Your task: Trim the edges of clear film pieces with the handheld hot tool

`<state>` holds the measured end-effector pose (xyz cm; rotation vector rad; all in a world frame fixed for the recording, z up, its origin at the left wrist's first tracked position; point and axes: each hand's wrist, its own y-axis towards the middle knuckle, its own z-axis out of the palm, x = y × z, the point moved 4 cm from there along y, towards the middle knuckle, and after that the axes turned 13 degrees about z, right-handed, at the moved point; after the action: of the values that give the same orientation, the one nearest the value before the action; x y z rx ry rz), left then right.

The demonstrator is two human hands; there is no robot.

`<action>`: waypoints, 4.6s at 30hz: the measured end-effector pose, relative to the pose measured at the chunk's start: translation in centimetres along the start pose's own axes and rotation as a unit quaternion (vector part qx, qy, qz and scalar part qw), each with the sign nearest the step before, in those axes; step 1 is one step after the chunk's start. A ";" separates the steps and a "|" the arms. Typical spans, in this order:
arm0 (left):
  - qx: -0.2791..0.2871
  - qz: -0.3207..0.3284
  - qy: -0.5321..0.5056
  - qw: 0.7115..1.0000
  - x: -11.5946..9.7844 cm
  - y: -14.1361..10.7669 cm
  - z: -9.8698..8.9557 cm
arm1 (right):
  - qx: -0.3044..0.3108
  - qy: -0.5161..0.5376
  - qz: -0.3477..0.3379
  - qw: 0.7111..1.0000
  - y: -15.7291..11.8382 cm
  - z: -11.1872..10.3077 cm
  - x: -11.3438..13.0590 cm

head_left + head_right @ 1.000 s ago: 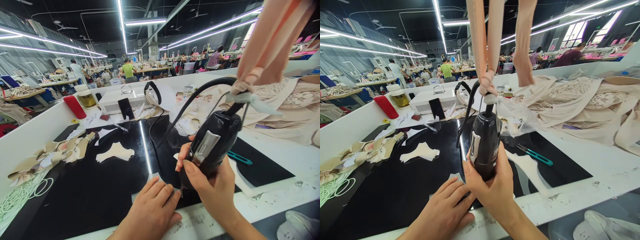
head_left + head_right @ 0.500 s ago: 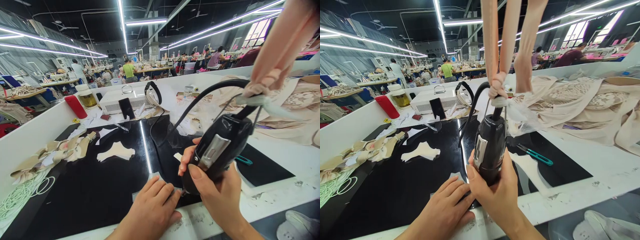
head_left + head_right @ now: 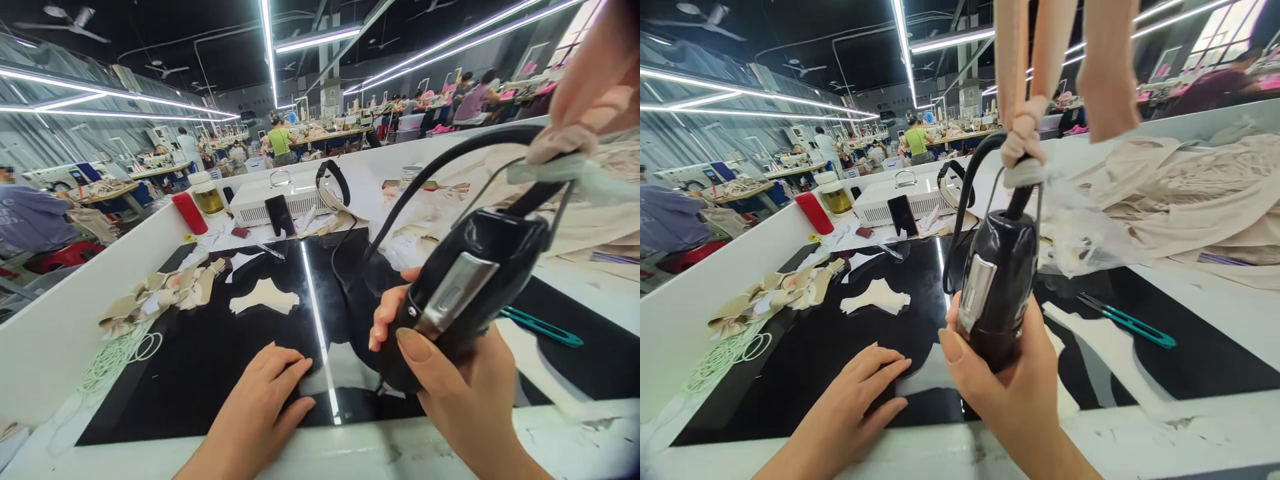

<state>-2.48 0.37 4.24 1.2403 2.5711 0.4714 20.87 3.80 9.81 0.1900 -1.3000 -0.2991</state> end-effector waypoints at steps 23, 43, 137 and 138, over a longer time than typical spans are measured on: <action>-0.085 -0.039 -0.089 0.992 -1.3 -0.4 1.5 | 0.033 0.087 0.031 0.995 -0.3 7.0 -1.9; -0.080 -0.021 -0.024 0.996 -1.2 -1.8 -0.9 | 0.051 0.039 0.016 0.998 -0.3 6.7 -2.3; 0.100 0.057 -0.354 0.928 3.9 4.7 3.1 | -0.016 0.068 -0.019 0.997 2.4 4.0 -2.3; 0.096 0.056 -0.352 0.929 3.9 4.7 3.1 | -0.011 0.069 -0.023 0.997 2.5 3.9 -2.4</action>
<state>-0.43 6.79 2.92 1.3143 1.9632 -0.1966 16.77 7.03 9.38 0.2178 -1.1572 -0.3336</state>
